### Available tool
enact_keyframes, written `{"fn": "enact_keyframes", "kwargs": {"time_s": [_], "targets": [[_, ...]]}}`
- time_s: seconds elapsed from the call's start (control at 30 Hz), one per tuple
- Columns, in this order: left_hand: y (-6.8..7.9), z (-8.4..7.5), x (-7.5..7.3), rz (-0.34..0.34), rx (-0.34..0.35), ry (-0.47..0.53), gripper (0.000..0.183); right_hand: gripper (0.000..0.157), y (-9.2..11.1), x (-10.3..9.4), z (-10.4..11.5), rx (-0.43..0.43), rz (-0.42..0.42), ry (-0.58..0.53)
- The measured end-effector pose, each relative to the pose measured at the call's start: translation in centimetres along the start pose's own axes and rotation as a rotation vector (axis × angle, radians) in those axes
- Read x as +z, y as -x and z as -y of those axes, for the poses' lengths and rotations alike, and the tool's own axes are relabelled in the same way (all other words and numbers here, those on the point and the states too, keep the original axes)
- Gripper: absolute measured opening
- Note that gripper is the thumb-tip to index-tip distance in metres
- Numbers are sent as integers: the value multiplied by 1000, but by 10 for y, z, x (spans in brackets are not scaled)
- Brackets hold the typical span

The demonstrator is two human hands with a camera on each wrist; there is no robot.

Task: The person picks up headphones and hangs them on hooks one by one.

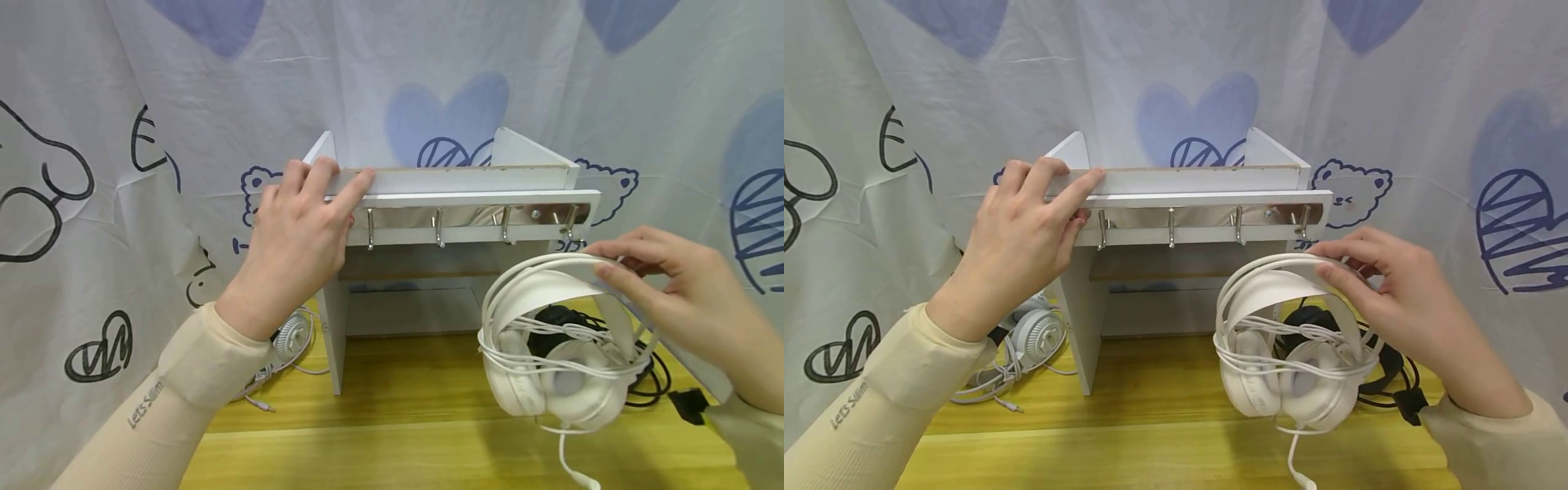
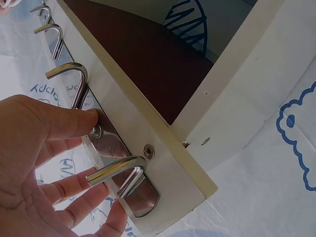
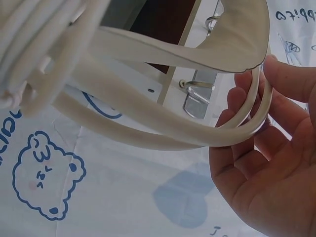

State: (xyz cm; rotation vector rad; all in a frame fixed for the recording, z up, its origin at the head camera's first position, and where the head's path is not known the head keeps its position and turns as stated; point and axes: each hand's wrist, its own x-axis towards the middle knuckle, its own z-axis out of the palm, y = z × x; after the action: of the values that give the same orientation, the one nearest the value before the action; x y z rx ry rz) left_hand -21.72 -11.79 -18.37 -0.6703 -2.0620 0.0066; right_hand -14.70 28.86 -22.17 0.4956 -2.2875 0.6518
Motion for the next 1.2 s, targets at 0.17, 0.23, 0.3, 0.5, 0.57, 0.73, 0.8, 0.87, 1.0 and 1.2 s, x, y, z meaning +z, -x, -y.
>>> {"fn": "enact_keyframes", "kwargs": {"time_s": [0.17,0.23,0.3,0.5,0.57,0.73,0.8,0.87,1.0,1.2], "targets": [[0,0,0,4,0,0,49,27,-4,-4,-3,20,4,4],[0,0,0,7,-2,-5,49,29,-5,-4,-3,11,7,13],[1,0,0,5,-4,-8,49,29,-6,-4,-3,7,10,18],[1,0,0,-1,-2,-4,49,28,-10,-7,-5,20,12,25],[0,0,0,1,-1,-2,50,26,-11,-8,-6,44,19,37],[0,0,0,2,0,4,50,25,-15,-10,-8,67,26,51],[0,0,1,1,-1,7,49,24,-16,-10,-9,70,24,42],[0,0,1,1,-2,12,49,24,-17,-10,-10,74,23,31],[0,0,1,-2,-5,17,49,25,-19,-9,-14,63,24,8],[0,0,1,-5,-8,15,48,25,-22,-8,-18,73,41,3]]}}
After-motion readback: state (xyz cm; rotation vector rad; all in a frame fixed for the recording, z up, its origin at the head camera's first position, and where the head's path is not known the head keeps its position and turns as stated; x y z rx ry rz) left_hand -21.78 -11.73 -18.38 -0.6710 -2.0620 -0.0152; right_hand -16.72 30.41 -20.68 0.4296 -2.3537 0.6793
